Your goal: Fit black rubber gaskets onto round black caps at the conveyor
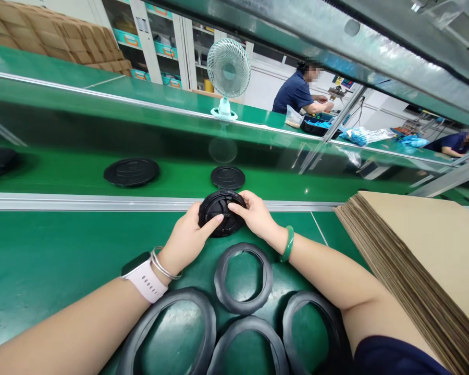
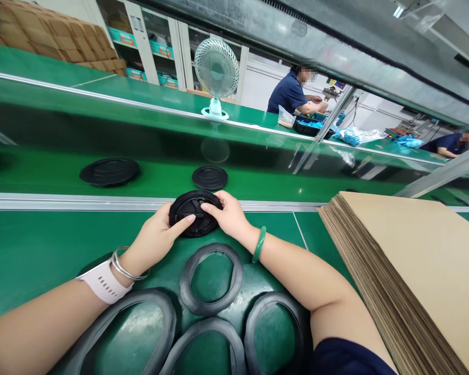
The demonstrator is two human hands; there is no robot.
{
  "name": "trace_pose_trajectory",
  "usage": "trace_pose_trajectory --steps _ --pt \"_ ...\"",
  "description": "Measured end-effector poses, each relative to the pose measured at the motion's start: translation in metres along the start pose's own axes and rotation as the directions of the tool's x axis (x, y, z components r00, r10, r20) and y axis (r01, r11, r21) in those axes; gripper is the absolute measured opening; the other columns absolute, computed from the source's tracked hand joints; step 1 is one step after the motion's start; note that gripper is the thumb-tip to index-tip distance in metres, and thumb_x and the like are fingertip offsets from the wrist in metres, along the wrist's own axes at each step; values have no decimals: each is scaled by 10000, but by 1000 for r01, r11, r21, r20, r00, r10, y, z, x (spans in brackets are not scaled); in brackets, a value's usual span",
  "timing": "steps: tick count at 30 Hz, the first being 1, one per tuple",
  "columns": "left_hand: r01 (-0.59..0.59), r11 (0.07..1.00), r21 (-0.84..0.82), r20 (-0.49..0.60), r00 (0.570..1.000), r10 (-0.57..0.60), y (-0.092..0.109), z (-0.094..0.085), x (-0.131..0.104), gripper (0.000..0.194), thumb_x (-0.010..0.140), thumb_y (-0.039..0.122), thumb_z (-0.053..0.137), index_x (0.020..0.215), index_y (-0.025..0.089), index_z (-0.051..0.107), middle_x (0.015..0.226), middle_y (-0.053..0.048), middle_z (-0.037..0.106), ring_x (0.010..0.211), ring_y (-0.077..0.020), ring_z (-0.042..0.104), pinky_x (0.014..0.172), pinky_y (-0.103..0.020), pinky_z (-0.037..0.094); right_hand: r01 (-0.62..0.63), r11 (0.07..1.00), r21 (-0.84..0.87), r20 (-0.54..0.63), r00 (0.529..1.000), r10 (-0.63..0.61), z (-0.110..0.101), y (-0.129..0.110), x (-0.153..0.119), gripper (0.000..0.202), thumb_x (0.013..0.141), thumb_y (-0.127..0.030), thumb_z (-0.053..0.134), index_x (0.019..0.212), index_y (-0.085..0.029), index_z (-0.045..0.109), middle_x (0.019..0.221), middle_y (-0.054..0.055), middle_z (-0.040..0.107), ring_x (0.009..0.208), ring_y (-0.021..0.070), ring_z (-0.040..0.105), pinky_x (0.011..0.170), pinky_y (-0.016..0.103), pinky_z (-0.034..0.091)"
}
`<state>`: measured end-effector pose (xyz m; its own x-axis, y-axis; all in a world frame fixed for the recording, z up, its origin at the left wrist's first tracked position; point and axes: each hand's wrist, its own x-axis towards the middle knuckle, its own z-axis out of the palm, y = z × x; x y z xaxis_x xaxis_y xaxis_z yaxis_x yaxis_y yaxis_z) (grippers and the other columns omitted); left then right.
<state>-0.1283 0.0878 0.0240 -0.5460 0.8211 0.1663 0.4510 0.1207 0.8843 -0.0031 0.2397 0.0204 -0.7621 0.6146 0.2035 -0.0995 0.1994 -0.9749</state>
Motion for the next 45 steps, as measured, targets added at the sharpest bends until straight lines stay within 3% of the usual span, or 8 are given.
trace_pose_trajectory --steps 5,18,22,25,29,36,40,45 --pt "-3 1000 1 7 1000 3 2 1 -1 482 866 577 620 1204 236 573 1111 -22 669 1035 -272 624 878 -356 490 -11 997 -75 -89 996 4 1 -2 -1 321 783 -455 718 850 -177 572 830 12 633 806 197 607 731 300 471" --pt "26 995 -94 31 999 -23 3 2 2 496 865 576 615 1192 207 567 1144 -66 659 1073 -305 619 913 -431 522 -58 998 -39 41 997 60 5 -3 0 564 648 -483 881 1015 -167 590 1014 48 664 961 245 623 868 364 496" --pt "150 920 -361 163 982 -96 4 1 0 636 875 613 622 1322 208 417 1132 -95 676 957 -290 688 742 -410 594 4 962 -272 -206 976 -63 -42 -8 17 465 665 -407 862 965 -156 610 940 44 667 882 242 619 804 343 498" --pt "139 908 -396 212 976 -57 6 0 -3 554 899 585 603 1263 187 474 1032 -94 705 920 -272 700 741 -382 583 -110 698 -707 -473 807 -353 -104 -11 28 345 784 -246 751 1097 -152 641 1050 91 669 968 270 607 872 376 469" --pt "46 919 -392 341 935 98 11 -1 -7 321 899 474 634 1029 180 640 907 -59 715 858 -233 685 792 -345 544 -309 283 -908 -367 913 -180 -138 -6 32 258 864 -321 740 1042 -135 732 959 146 689 929 326 623 863 421 443" --pt "-133 945 -298 474 839 267 16 -4 -7 167 861 361 666 880 215 744 940 -31 705 935 -238 636 920 -350 474 297 443 -846 203 948 -247 -68 7 16 399 1024 -450 513 794 -178 694 766 60 646 750 205 593 721 302 391" --pt "-57 940 -336 474 852 222 12 0 -4 211 834 384 690 828 176 725 862 -44 695 836 -219 616 814 -320 473 256 529 -809 248 965 -88 -74 19 21 206 953 -397 598 972 -194 631 649 -19 542 593 157 509 595 265 330" --pt "1 919 -394 469 860 200 1 5 3 274 824 405 695 855 132 696 803 -57 679 750 -182 585 726 -285 457 217 431 -876 218 975 -49 -74 21 29 203 946 -402 514 971 -208 570 661 -11 529 617 174 529 609 279 331"
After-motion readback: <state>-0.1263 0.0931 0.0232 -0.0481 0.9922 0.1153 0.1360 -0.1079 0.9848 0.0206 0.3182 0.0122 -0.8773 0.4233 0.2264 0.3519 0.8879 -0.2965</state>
